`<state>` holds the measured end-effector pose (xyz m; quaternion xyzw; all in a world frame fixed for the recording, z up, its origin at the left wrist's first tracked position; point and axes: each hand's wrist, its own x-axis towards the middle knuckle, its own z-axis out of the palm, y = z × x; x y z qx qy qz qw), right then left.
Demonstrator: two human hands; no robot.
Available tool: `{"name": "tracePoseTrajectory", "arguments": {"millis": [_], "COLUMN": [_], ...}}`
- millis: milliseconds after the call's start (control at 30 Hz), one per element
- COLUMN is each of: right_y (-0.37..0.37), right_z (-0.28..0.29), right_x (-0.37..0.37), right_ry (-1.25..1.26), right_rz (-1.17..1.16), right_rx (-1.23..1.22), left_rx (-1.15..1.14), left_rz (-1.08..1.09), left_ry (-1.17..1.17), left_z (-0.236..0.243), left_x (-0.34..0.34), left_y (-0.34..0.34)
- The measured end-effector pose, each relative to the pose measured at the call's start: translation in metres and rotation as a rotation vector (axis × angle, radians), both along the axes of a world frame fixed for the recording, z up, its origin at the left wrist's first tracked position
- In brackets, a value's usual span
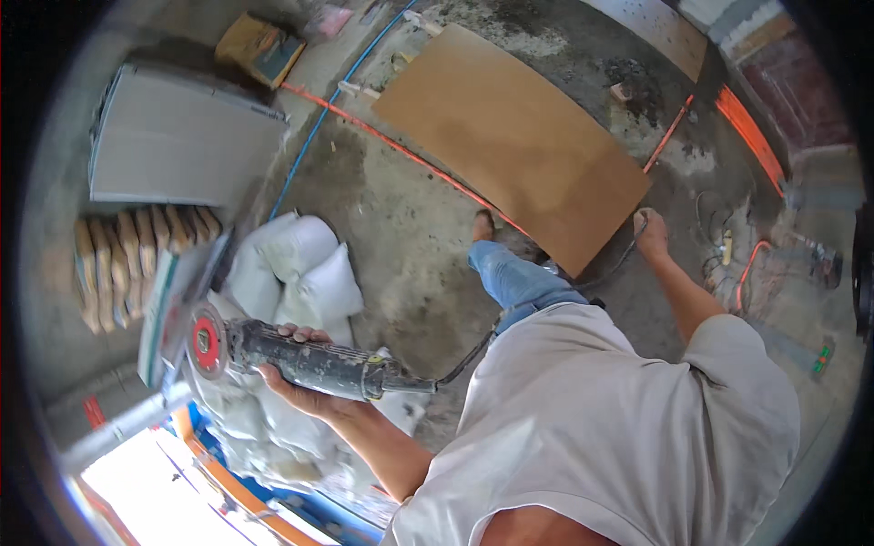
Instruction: The recorder uses a wall chaser on the wall and then an angle grinder to cut a tile on the floor.
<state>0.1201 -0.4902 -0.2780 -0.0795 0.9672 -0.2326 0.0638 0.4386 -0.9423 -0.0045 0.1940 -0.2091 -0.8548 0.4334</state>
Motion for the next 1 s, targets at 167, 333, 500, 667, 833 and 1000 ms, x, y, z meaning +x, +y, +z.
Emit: {"name": "tracePoseTrajectory", "arguments": {"millis": [167,333,500,667,833,1000], "right_y": [-0.077,-0.125,-0.192,-0.286,-0.382,-0.463], "right_z": [-0.002,0.01,0.031,0.014,0.012,0.016], "right_x": [0.026,0.03,0.048,0.088,0.106,0.093], "right_ry": [-0.309,-0.114,0.088,0.075,-0.208,-0.492], "right_rz": [-0.171,-0.334,-0.382,-0.512,-0.534,-0.226], "right_rx": [0.056,0.084,0.026,0.017,0.101,0.258], "left_rx": [0.099,0.252,0.091,-0.014,0.027,-0.06], "left_rz": [-0.111,-0.195,-0.437,-0.719,-0.963,-1.054], "left_ry": [-0.018,-0.005,-0.168,-0.375,-0.391,-0.522], "left_z": [-0.006,-0.013,-0.033,-0.064,-0.063,-0.081], "left_x": [-0.049,-0.11,-0.174,-0.264,-0.337,-0.393], "left_y": [-0.108,-0.206,-0.315,-0.39,-0.417,-0.424]}}
